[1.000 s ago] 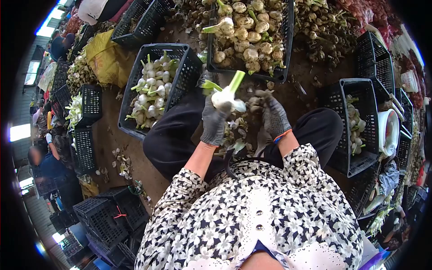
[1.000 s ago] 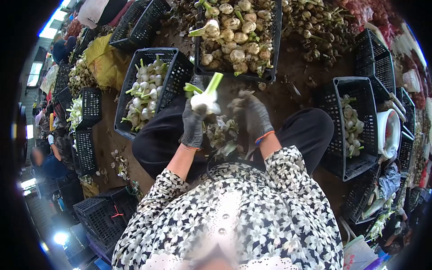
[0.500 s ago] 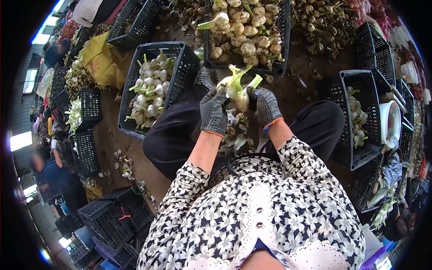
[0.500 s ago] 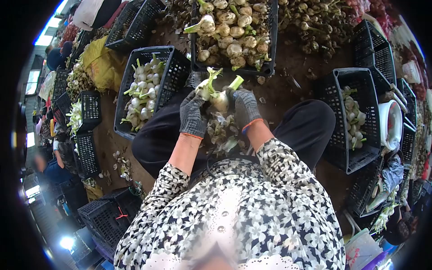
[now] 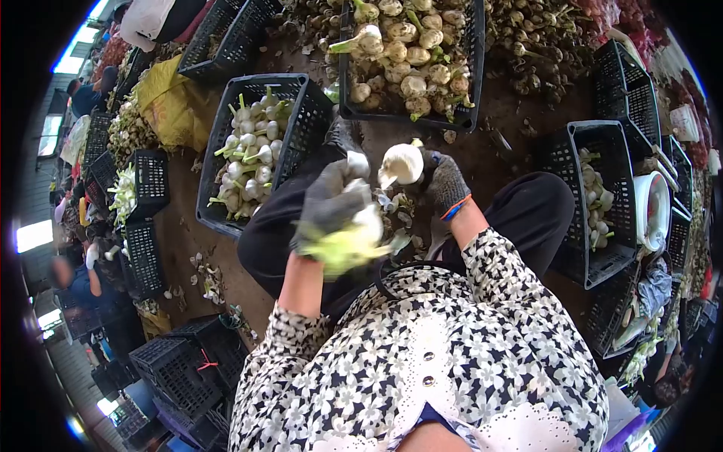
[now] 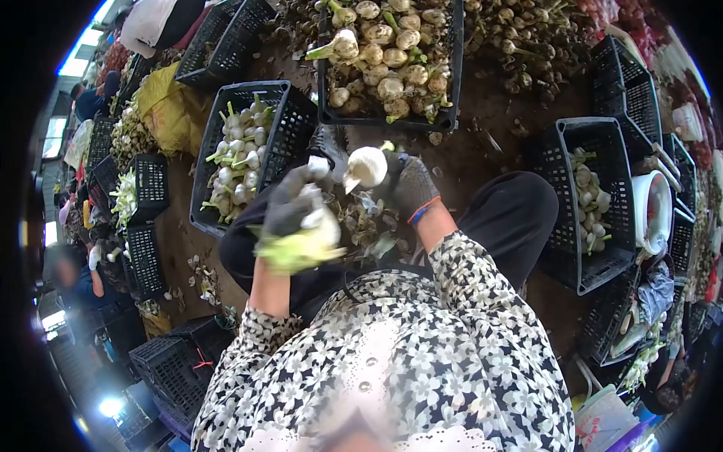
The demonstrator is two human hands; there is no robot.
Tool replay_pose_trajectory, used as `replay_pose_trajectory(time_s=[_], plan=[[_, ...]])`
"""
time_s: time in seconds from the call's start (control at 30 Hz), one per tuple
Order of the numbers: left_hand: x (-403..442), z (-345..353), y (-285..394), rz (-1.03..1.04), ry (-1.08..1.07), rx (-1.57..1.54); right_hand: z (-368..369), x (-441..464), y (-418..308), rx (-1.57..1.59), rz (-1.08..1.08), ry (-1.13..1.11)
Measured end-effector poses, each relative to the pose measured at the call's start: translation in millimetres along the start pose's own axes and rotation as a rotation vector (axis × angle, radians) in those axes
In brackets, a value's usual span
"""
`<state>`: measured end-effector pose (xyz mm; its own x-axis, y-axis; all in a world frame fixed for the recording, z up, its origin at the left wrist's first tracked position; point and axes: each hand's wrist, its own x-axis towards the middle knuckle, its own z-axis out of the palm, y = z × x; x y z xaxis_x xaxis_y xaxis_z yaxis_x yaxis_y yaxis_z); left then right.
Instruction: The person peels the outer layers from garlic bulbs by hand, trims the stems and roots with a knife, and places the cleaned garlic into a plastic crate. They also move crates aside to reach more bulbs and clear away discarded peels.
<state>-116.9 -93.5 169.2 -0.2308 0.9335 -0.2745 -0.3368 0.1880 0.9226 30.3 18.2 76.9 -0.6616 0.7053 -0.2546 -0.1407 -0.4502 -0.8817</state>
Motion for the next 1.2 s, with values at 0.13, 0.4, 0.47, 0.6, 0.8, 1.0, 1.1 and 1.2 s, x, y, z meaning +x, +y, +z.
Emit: replay_pose_trajectory(time_s=[0.13,0.4,0.47,0.6,0.8,1.0,1.1,1.2], plan=[[17.7,4.4,-36.0,-0.167,0.071,0.248,13.3,-5.7,2.3,-0.595,-0.388,-0.100],[14.2,14.4,-31.9,0.015,0.081,0.625,15.3,-18.2,-25.3,-1.187,-0.360,-0.240],[16.5,25.0,-25.7,0.141,0.096,0.787,1.8,-7.8,17.4,-0.846,-0.289,-0.155],[17.2,56.1,-20.3,0.929,-0.127,1.660,2.7,-6.6,-23.7,-0.242,0.053,0.402],[38.9,10.0,-35.2,0.781,0.039,1.123,-204.9,-72.2,-146.3,-1.621,-0.297,0.791],[39.5,-1.2,-32.6,-0.025,-0.119,1.038,-266.5,-80.6,-146.2,-1.429,-0.222,0.701],[49.8,-4.4,-50.4,-0.073,-0.281,1.248,-114.6,-16.7,-149.6,-1.208,-0.190,0.360],[48.9,-4.7,-62.1,0.377,-0.135,1.364,-63.5,56.7,-107.8,-1.565,-0.577,-0.023]])
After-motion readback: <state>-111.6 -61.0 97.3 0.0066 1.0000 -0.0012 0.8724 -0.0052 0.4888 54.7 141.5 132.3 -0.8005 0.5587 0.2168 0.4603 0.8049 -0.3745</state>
